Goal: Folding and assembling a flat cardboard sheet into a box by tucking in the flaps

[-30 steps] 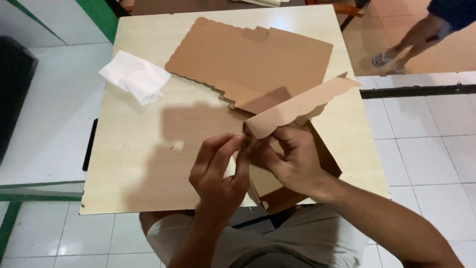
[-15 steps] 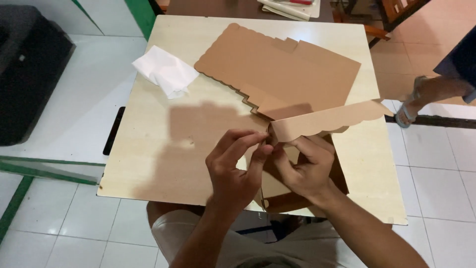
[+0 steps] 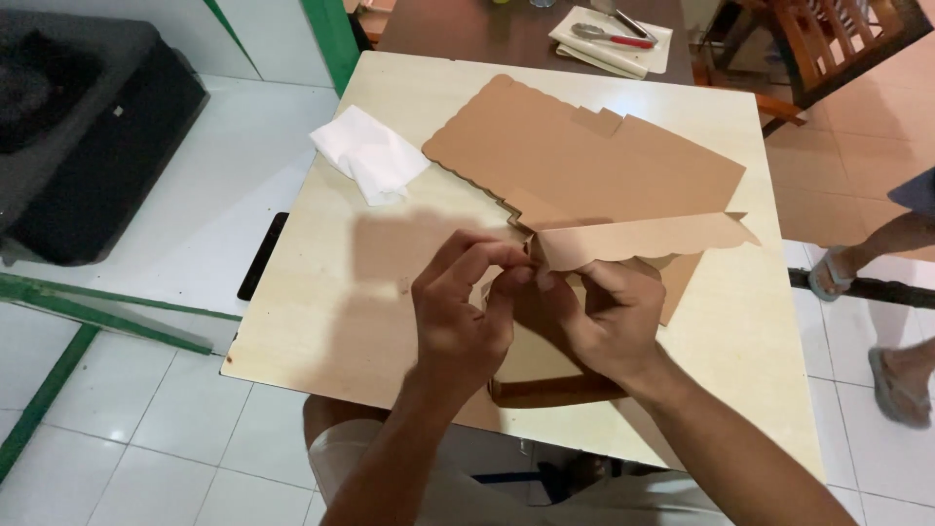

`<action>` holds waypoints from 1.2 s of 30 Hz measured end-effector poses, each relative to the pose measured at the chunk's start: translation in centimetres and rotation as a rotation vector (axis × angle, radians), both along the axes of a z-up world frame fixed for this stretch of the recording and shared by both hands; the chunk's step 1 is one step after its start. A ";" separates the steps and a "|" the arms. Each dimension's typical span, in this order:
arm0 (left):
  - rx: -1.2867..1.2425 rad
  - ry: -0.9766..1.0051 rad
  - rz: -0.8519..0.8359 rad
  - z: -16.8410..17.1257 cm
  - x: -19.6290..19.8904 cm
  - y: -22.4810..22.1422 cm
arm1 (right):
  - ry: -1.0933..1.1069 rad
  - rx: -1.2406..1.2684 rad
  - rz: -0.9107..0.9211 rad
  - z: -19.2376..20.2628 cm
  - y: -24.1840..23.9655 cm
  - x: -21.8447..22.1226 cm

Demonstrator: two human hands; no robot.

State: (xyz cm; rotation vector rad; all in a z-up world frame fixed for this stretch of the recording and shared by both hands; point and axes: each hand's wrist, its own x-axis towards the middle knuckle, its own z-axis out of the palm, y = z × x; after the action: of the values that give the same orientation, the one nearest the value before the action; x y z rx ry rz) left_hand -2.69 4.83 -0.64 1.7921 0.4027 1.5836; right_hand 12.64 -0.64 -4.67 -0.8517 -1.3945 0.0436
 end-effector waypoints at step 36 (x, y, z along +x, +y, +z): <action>0.112 0.363 0.016 3.5 -0.8 2.7 | 0.105 -0.366 0.066 1.7 2.8 2.7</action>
State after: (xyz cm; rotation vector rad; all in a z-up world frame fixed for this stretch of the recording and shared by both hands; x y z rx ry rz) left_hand -3.46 7.56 2.84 2.1743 0.5050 1.3113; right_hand 15.39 2.17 -2.95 -1.0881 -1.3349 0.3986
